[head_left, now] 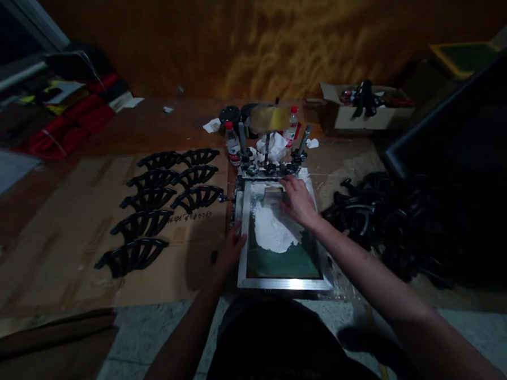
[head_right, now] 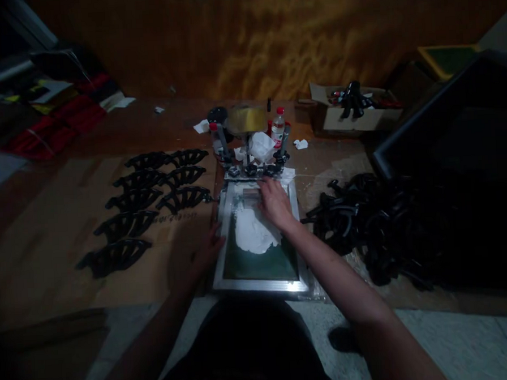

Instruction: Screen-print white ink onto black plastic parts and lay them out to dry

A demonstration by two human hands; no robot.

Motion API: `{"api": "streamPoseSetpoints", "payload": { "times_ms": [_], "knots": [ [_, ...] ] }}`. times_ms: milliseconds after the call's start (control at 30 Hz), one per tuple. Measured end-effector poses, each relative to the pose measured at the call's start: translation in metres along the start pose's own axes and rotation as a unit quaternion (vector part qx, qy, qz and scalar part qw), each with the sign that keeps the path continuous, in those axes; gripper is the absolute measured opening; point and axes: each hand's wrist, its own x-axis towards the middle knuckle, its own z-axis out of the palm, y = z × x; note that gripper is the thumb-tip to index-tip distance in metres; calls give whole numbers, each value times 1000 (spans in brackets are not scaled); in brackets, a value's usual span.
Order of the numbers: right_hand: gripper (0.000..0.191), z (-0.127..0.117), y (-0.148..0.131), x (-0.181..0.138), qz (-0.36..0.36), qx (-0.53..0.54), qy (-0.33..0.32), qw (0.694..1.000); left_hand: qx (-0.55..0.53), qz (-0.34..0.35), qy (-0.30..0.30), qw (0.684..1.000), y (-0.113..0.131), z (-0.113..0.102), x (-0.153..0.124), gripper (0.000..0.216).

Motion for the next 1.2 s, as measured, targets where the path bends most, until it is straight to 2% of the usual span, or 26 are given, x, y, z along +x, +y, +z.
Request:
{"api": "streamPoseSetpoints", "payload": {
  "times_ms": [67, 133, 233, 367, 433, 500, 633, 700, 800, 867, 933, 1067, 1133, 1200],
  "knots": [
    [37, 6, -21, 8, -8, -36, -98, 994, -2, 9, -7, 1000, -6, 1, 5, 58],
    [28, 13, -33, 4, 4, -57, -161, 985, -3, 11, -12, 1000, -9, 1, 8, 56],
    [31, 19, -40, -21, -24, -83, -191, 978, -9, 17, -15, 1000, -13, 1, 9, 54],
    [31, 12, -38, -61, -165, -80, -252, 950, -13, 16, -20, 1000, -18, 3, 10, 55],
    [30, 5, -34, -68, -207, -56, -281, 936, -9, 16, -19, 1000, -18, 3, 10, 55],
    [28, 1, -30, -66, -218, -19, -286, 933, -12, 21, -18, 1000, -17, 2, 10, 54],
    [21, 7, -31, -60, -175, -27, -191, 966, -27, 22, -18, 999, -12, 0, 8, 54],
    [23, 14, -32, -68, -181, -52, -159, 969, -25, 17, -10, 999, -11, 0, 8, 54],
    [25, 19, -31, -84, -218, -41, -179, 958, -14, 8, -4, 1000, -9, -1, 8, 56],
    [24, 15, -30, -81, -212, -15, -185, 959, -16, 7, -6, 1000, -7, -2, 7, 56],
    [30, 9, -31, -62, -171, 10, -156, 973, -28, 10, -16, 999, -1, -5, 5, 57],
    [57, -15, -17, -1, -48, 13, -60, 997, -51, 12, -12, 999, 27, -20, -8, 58],
    [59, -31, 9, 17, 6, 37, 3, 999, -51, 23, 10, 998, 47, -29, -14, 46],
    [49, -46, 47, 20, 70, 84, 89, 990, -49, 62, 33, 996, 69, -38, -16, 40]
  ]
}}
